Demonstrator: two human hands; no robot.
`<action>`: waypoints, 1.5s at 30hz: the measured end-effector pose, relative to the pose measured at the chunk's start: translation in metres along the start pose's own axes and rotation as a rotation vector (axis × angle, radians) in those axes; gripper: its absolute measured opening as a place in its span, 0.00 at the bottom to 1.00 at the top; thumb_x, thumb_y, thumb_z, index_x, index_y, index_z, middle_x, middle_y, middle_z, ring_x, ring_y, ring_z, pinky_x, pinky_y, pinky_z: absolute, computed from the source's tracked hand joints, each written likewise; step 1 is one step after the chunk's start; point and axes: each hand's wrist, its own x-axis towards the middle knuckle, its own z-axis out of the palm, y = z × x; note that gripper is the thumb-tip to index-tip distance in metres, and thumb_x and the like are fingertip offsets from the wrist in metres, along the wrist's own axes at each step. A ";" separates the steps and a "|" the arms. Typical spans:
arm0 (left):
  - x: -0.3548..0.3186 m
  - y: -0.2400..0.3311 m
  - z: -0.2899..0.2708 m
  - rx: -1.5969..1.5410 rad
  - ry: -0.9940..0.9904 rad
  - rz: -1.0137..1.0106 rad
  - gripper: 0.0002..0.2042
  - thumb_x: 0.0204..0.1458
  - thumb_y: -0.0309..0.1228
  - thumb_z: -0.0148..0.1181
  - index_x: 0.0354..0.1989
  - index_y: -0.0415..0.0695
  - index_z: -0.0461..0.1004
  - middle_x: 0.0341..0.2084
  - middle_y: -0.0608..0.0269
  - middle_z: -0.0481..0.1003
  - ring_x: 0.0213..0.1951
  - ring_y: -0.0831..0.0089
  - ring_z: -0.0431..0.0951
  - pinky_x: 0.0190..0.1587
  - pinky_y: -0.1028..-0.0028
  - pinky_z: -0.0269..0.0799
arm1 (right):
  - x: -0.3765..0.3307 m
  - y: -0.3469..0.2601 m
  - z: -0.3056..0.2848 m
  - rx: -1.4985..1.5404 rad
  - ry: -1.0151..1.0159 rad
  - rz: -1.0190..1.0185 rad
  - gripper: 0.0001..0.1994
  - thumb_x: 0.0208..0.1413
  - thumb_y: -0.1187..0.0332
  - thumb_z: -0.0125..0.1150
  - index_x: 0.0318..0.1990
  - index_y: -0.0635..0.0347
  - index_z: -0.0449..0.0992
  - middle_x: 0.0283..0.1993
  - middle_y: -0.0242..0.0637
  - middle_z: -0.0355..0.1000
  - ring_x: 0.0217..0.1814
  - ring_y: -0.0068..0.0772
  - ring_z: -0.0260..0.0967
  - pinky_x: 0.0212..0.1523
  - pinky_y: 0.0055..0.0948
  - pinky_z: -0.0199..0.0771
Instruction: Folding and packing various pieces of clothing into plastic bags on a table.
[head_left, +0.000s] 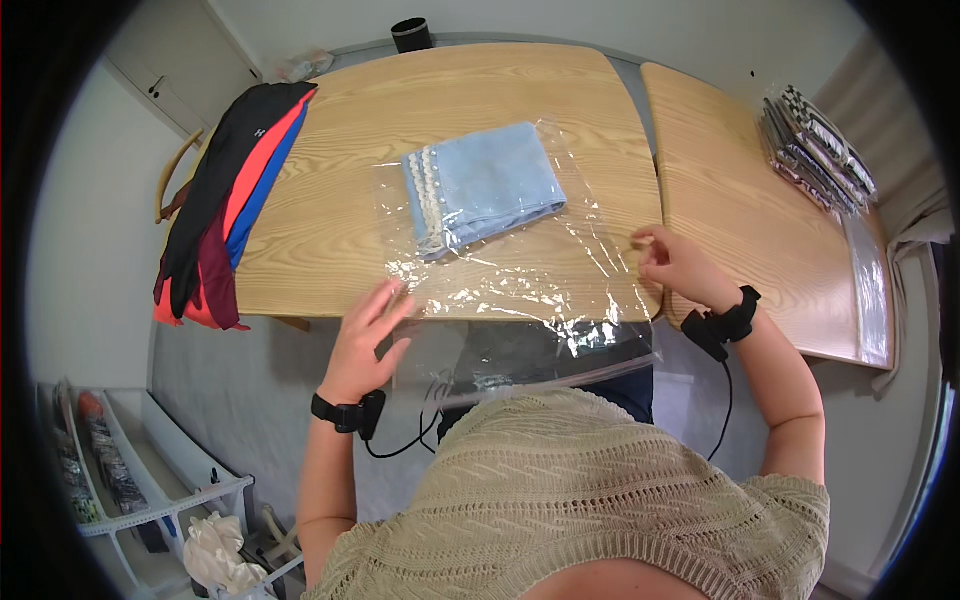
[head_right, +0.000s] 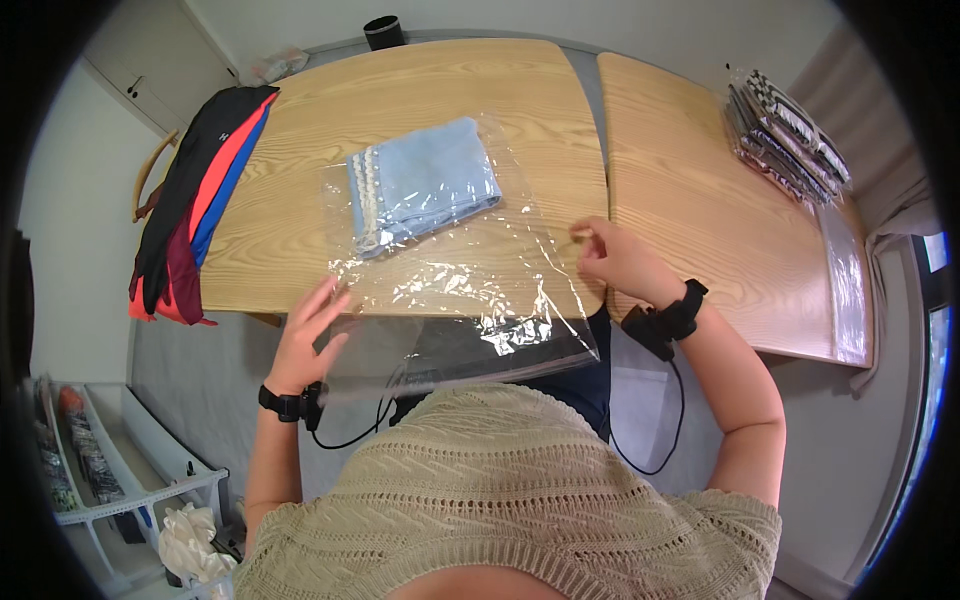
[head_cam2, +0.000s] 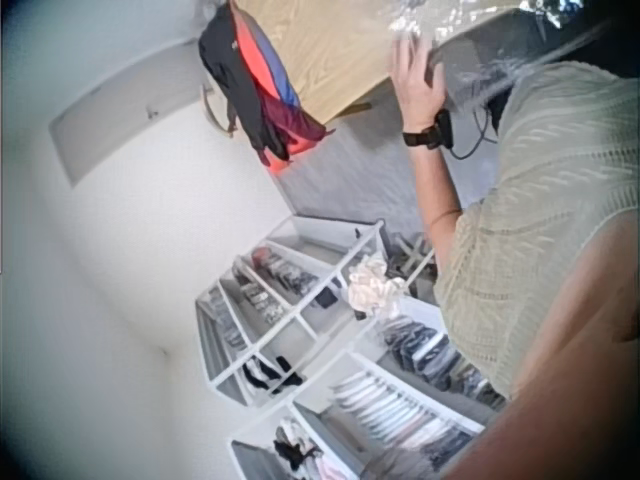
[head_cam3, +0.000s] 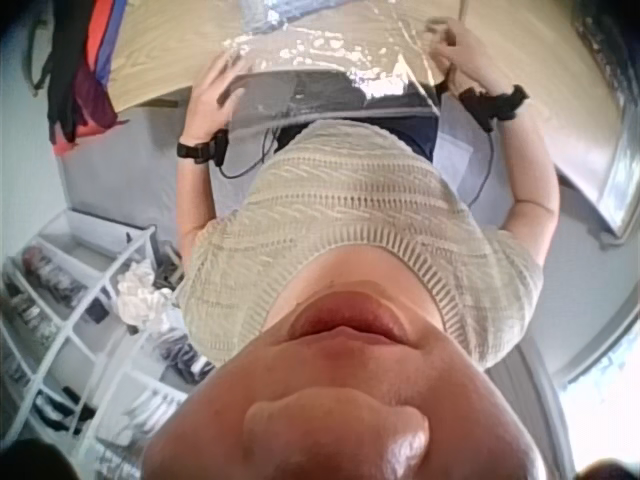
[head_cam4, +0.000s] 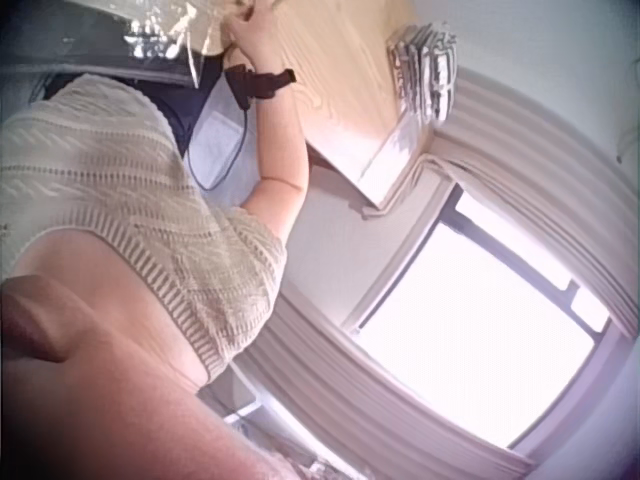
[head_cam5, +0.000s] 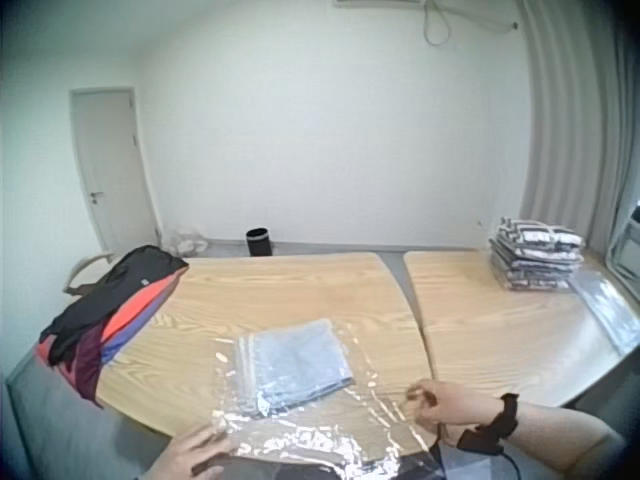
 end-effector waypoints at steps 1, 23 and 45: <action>0.003 0.005 -0.004 0.040 0.057 -0.032 0.28 0.44 0.28 0.63 0.58 0.49 0.67 0.62 0.55 0.60 0.63 0.54 0.58 0.63 0.56 0.52 | -0.002 0.001 0.000 -0.257 0.111 -0.190 0.32 0.44 0.80 0.55 0.62 0.57 0.59 0.51 0.45 0.70 0.53 0.33 0.68 0.51 0.29 0.68; 0.029 -0.049 -0.001 0.201 -0.165 0.238 0.27 0.44 0.28 0.63 0.57 0.47 0.68 0.61 0.59 0.62 0.63 0.57 0.59 0.62 0.60 0.57 | 0.059 -0.016 0.004 -0.820 -0.268 -0.662 0.28 0.54 0.65 0.53 0.63 0.60 0.59 0.70 0.39 0.49 0.72 0.40 0.45 0.67 0.36 0.50; 0.045 -0.006 0.006 -0.741 0.069 -0.550 0.21 0.62 0.42 0.42 0.27 0.41 0.75 0.27 0.59 0.79 0.30 0.78 0.74 0.35 0.78 0.62 | -0.005 -0.022 0.024 0.063 0.217 -0.084 0.18 0.63 0.63 0.47 0.34 0.70 0.77 0.30 0.38 0.76 0.35 0.27 0.71 0.42 0.25 0.69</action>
